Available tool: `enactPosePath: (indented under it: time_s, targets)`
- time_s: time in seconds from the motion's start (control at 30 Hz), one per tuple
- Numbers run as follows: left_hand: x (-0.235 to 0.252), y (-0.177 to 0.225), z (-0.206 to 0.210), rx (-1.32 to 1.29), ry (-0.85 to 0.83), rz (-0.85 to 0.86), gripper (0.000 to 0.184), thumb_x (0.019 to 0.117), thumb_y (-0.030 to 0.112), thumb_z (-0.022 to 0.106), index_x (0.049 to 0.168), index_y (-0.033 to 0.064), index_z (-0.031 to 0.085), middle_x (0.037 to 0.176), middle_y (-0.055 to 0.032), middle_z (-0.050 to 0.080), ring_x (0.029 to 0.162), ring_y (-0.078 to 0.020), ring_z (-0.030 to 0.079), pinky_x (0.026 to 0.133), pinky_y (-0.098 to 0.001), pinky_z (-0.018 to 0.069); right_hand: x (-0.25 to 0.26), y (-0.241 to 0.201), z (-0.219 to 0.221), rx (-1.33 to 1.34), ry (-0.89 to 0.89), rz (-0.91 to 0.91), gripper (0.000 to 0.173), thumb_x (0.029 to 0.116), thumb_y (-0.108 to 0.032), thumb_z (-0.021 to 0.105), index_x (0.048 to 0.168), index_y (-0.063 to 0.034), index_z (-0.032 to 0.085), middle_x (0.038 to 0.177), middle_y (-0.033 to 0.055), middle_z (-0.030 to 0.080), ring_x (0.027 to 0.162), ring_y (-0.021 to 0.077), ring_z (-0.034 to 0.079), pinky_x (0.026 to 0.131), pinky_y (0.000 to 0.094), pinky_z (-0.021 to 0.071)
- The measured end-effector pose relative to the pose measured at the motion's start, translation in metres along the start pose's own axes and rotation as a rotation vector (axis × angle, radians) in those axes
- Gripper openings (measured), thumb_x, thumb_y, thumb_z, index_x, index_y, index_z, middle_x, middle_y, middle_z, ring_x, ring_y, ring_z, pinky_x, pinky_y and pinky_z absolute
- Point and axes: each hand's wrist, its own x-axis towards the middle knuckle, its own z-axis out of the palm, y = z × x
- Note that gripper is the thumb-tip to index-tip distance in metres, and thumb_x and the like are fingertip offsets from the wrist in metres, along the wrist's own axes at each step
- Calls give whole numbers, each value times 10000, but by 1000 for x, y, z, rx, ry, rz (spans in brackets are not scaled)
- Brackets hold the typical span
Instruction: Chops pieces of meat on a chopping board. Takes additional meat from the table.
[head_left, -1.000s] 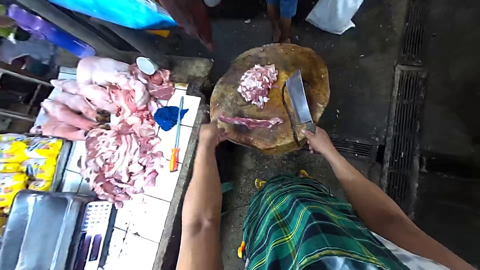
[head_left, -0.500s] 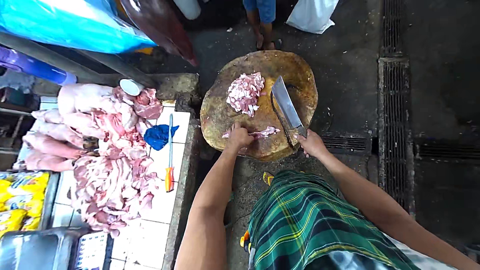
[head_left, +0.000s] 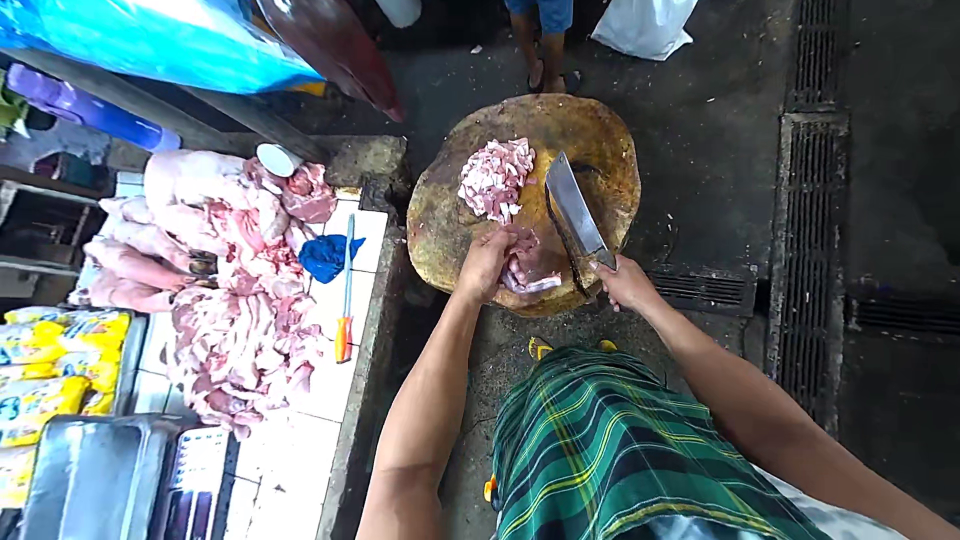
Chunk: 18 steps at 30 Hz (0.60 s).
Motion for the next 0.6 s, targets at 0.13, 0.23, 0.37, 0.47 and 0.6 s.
enactPosePath:
  time_s: [0.13,0.23,0.37,0.47,0.6]
  targets:
    - [-36,-56,-10,-222,82,-367,424,1098,419,360,1160,99,631,660,-23,576,493,-135,541,487,-321,521,-32,21,-5,-121,-4,-34,658,1019,-702,385,1260,-117,562,697,100,604,516,244,612,510,456,570]
    - [-55,-113,-24,-177,133,-561,444,1087,470,408,1121,107,662,691,-19,617,479,-107,538,434,-258,475,-55,43,-8,-236,-47,-83,679,1030,-702,319,1303,-132,567,737,100,620,573,255,634,562,479,583]
    - [-69,-141,-34,-90,129,-547,475,1081,503,440,1139,99,683,759,-30,660,486,-99,546,426,-247,468,-69,45,-4,-512,-95,-88,655,1056,-650,313,1197,-88,616,881,155,663,833,339,679,766,580,550]
    - [-68,-143,-40,-66,200,-492,407,1065,436,539,1144,72,702,818,-56,713,525,-119,590,472,-290,518,-86,26,0,-621,-65,-131,634,1055,-646,322,1199,-107,623,854,143,667,844,344,684,763,589,546]
    - [-66,-141,-47,-88,221,-472,335,1056,351,567,1159,51,676,852,-68,733,548,-129,612,491,-294,524,-105,1,14,-581,82,-524,562,1058,-589,389,1133,-88,633,654,52,588,580,232,617,536,476,532]
